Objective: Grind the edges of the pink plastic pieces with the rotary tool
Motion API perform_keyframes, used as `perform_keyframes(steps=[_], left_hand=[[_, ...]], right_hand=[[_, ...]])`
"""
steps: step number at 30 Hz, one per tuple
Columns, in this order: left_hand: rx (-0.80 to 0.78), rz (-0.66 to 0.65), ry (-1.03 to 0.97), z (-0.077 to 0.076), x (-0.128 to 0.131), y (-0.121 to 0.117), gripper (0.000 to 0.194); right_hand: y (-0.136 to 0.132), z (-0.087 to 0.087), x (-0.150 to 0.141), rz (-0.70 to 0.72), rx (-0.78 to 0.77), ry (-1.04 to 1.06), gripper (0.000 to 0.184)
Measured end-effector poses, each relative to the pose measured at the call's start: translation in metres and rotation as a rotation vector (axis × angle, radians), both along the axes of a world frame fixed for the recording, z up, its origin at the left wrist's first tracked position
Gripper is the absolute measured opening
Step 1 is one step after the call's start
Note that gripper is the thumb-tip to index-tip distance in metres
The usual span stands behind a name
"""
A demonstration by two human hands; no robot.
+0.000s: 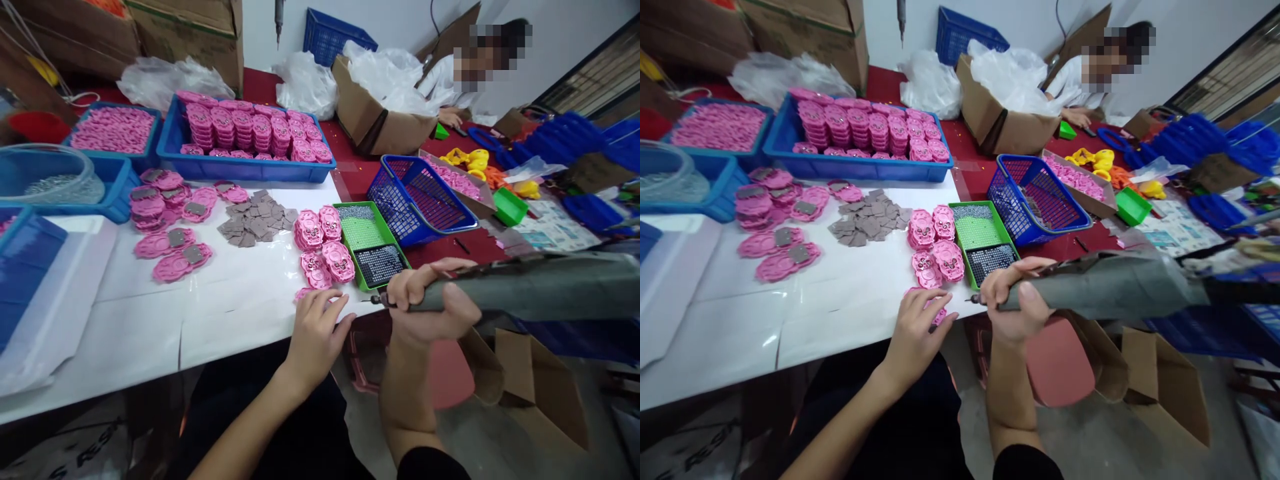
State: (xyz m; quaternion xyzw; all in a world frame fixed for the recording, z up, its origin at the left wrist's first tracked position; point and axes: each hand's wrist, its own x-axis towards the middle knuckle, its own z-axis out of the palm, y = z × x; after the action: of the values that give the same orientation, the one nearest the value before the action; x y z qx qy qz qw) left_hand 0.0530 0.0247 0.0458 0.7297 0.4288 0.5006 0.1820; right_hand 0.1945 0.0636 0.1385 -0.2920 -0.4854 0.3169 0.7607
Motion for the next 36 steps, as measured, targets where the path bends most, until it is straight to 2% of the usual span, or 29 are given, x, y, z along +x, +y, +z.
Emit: perform_keyframes(steps=[3, 7, 15, 17, 18, 21, 25, 30, 36], left_hand=[[-0.018, -0.047, -0.047, 0.0, 0.005, 0.002, 0.01], [-0.012, -0.073, -0.07, -0.001, 0.001, 0.0, 0.005], [0.029, -0.042, 0.002, 0.0, -0.003, 0.0, 0.006], [0.025, -0.015, 0.061, -0.001, -0.007, 0.0, 0.003], [0.019, 0.0, 0.103, -0.001, -0.011, -0.001, 0.009], [0.001, 0.034, 0.208, -0.006, -0.025, -0.004, 0.02], [0.032, 0.034, 0.267, -0.018, -0.038, -0.008, 0.018], [0.091, 0.045, 0.317, -0.027, -0.037, -0.012, 0.019], [0.078, 0.021, 0.301, -0.03, -0.037, -0.012, 0.018]], right_hand=[[-0.016, 0.004, -0.014, 0.11, 0.029, -0.048, 0.02], [-0.02, 0.002, -0.021, 0.145, 0.001, -0.031, 0.022], [-0.022, -0.011, -0.028, 0.107, -0.015, -0.035, 0.02], [-0.021, -0.015, -0.03, 0.101, -0.017, -0.032, 0.02], [-0.021, -0.017, -0.03, 0.095, -0.023, -0.03, 0.019], [-0.017, -0.025, -0.029, 0.074, -0.049, -0.011, 0.019], [-0.011, -0.032, -0.028, 0.05, -0.083, 0.011, 0.018], [-0.006, -0.033, -0.031, 0.005, -0.13, -0.018, 0.015], [-0.001, -0.036, -0.035, -0.004, -0.176, -0.029, 0.012]])
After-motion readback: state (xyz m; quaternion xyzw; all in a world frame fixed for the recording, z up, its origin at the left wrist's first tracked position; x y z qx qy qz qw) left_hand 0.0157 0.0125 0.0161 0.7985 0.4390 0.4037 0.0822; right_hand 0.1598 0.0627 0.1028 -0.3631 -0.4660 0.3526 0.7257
